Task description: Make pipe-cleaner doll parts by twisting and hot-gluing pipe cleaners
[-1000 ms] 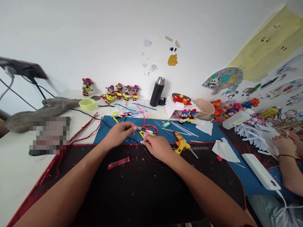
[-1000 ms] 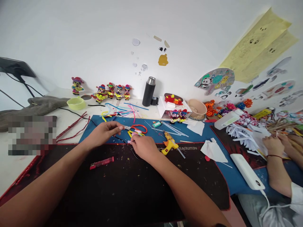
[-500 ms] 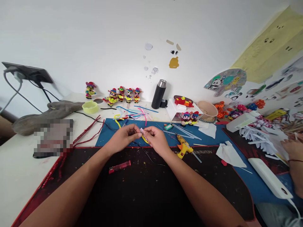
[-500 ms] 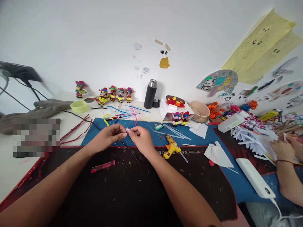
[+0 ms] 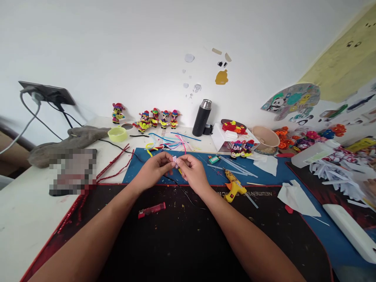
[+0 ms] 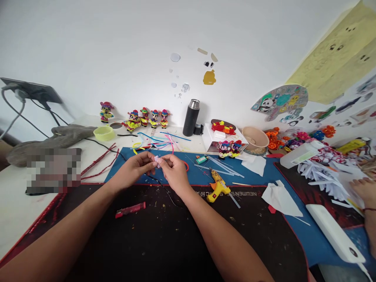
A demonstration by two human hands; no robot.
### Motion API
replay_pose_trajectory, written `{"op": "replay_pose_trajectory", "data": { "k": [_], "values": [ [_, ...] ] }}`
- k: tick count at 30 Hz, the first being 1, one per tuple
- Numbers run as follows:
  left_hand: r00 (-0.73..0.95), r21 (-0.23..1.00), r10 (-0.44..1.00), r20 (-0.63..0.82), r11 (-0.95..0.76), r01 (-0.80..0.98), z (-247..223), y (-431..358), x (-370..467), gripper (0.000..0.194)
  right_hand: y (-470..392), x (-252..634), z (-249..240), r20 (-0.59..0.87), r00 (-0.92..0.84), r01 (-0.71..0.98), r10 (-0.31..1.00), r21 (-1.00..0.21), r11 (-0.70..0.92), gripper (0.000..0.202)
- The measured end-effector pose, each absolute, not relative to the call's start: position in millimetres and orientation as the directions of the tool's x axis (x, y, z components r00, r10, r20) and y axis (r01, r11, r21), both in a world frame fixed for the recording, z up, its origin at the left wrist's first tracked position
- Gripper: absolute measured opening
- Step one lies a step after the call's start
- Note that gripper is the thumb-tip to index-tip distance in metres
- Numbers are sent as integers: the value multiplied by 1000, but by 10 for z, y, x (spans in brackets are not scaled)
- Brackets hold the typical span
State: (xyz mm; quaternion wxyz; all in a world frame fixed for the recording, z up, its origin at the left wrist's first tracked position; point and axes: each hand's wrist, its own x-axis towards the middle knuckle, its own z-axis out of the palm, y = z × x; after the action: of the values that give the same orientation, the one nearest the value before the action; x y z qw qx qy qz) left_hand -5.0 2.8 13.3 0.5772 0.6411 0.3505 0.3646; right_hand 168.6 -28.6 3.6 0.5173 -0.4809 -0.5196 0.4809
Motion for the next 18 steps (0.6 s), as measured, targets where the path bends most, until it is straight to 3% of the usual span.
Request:
{"op": "replay_pose_trajectory", "data": {
  "k": [11,18],
  "values": [
    [503,992,864,-28,87,-94,105,29,-47,39,-295,1691,-26,35,-11,-88,999,-996,34,41],
    [530,982,840,-114,177,-68,110,15,-60,33,-330,1710,-48,47,-39,-101,998,-994,43,39]
  ]
}}
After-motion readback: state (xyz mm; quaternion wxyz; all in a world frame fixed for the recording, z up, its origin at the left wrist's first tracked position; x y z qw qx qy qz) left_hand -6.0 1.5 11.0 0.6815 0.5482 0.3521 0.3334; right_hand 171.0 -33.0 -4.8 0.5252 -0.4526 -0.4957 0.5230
